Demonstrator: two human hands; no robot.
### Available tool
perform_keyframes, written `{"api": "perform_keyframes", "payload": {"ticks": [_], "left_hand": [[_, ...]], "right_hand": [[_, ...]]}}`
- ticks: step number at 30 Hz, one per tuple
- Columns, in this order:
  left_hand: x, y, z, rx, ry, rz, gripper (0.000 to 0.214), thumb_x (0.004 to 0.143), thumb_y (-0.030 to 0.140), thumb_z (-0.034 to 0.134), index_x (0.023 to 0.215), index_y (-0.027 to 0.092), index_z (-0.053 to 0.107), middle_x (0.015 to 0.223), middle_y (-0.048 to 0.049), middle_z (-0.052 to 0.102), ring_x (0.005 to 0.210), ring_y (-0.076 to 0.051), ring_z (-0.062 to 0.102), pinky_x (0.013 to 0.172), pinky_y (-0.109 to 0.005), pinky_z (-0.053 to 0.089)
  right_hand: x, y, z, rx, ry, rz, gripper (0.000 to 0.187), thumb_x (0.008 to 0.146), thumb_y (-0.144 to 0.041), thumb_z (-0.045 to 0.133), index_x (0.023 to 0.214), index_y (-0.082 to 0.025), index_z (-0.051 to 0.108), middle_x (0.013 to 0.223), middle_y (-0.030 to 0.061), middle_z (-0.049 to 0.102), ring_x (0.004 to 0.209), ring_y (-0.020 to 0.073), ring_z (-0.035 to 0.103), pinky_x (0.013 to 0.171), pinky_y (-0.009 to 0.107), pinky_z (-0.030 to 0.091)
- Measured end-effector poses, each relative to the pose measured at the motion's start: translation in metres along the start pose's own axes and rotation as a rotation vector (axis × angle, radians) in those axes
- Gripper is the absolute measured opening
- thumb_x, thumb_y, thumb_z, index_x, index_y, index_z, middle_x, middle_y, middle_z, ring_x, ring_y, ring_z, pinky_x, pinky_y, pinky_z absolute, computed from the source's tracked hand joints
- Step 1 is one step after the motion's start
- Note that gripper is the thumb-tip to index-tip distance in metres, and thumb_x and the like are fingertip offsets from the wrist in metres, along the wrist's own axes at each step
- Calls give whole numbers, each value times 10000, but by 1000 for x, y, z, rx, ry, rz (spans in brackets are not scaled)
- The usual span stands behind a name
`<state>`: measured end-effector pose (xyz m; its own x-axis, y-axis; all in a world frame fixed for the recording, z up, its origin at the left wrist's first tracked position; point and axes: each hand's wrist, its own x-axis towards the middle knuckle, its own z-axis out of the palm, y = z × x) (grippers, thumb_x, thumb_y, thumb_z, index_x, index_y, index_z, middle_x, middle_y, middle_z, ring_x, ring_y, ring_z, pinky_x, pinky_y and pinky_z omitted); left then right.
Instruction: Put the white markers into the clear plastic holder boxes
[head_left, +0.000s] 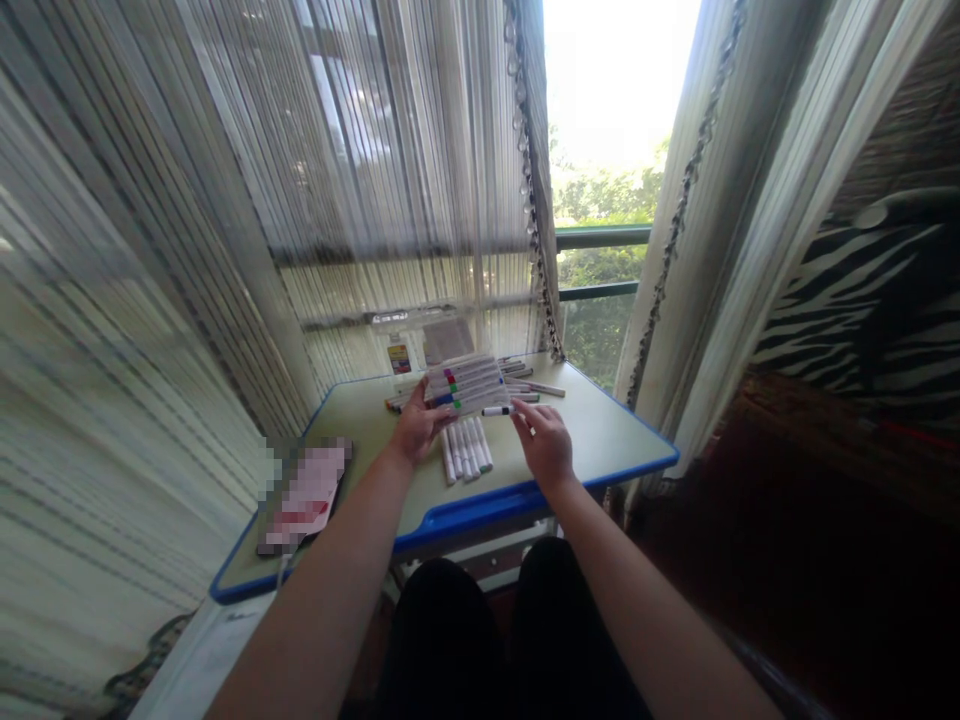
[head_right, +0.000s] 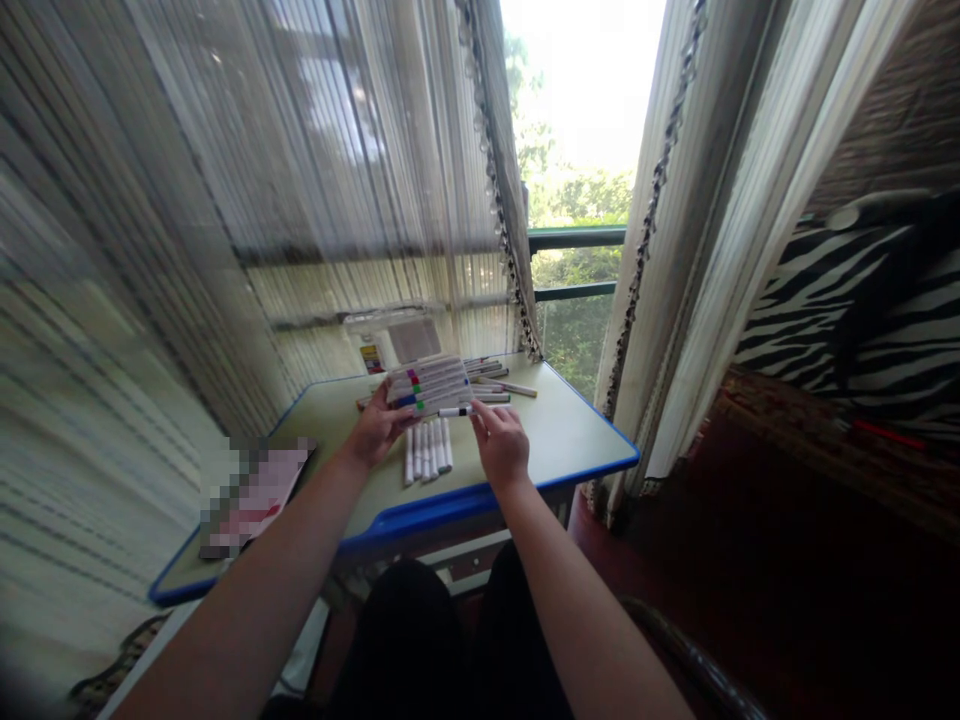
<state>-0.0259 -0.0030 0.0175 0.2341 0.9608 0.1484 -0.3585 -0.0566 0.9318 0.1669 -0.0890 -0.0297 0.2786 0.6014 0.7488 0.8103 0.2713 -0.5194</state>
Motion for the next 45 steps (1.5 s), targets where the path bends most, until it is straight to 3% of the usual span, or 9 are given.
{"api": "perform_keyframes", "payload": {"ticks": [5, 10, 19, 24, 30, 38, 42, 45], "left_hand": [[-2, -2, 1, 6, -75, -5, 857, 550, -9, 742, 1323, 278, 509, 1009, -22, 726, 863, -190, 707, 727, -297, 574], [-3, -5, 2, -15, -159, -5, 858, 565, 10, 763, 1341, 269, 503, 1025, -40, 730, 894, -208, 712, 769, -316, 562], [-9, 0, 6, -54, -252, -52, 733, 608, 3, 762, 1276, 226, 559, 1028, -49, 734, 817, -157, 702, 702, -235, 528], [-9, 0, 5, -59, -285, -81, 731, 586, 1, 758, 1243, 259, 568, 1029, -42, 731, 824, -190, 704, 701, -283, 543], [-15, 5, 10, -35, -259, -96, 751, 572, 0, 710, 1248, 280, 545, 1006, -17, 716, 784, -169, 685, 653, -264, 519], [-17, 5, 24, -35, -22, -110, 680, 554, 75, 574, 1211, 249, 554, 821, 16, 677, 614, -158, 631, 529, -258, 485], [-17, 0, 26, 7, -20, -43, 638, 553, 96, 559, 1170, 261, 549, 765, 31, 660, 578, -153, 605, 496, -249, 464], [-17, -1, 27, -24, -41, 20, 645, 538, 84, 568, 1159, 253, 539, 754, 43, 641, 582, -136, 594, 498, -228, 448]], "right_hand": [[-2, -7, 1, -129, -36, -190, 213, 935, -262, 599, 1071, -269, 763, 1138, 99, 654, 1071, 254, 544, 965, 392, 438], [-2, -10, 5, -192, -130, -323, 341, 968, -178, 516, 1225, -314, 695, 1122, 68, 679, 1110, 237, 527, 1025, 390, 377], [-3, -5, 11, -232, 148, -431, 366, 904, -104, 610, 1163, -336, 727, 1080, 40, 678, 1127, 207, 524, 1123, 397, 299], [-1, -5, 11, -181, 122, -395, 264, 936, -166, 601, 1122, -296, 736, 1045, 36, 712, 1064, 202, 554, 1068, 368, 335], [-2, -4, 11, -189, 145, -346, 223, 921, -194, 632, 1057, -309, 765, 1145, 61, 683, 1076, 229, 540, 981, 378, 378], [-5, -8, 10, -209, 58, -410, 317, 908, -143, 618, 1128, -332, 747, 1135, 55, 669, 1055, 234, 523, 933, 375, 391], [-6, -9, 10, -189, -2, -434, 326, 923, -156, 602, 1159, -339, 732, 1022, 50, 677, 947, 217, 530, 860, 348, 414], [-6, -10, 10, -179, 38, -408, 221, 925, -231, 628, 1083, -321, 753, 1069, 60, 662, 979, 225, 526, 882, 352, 412]]}}
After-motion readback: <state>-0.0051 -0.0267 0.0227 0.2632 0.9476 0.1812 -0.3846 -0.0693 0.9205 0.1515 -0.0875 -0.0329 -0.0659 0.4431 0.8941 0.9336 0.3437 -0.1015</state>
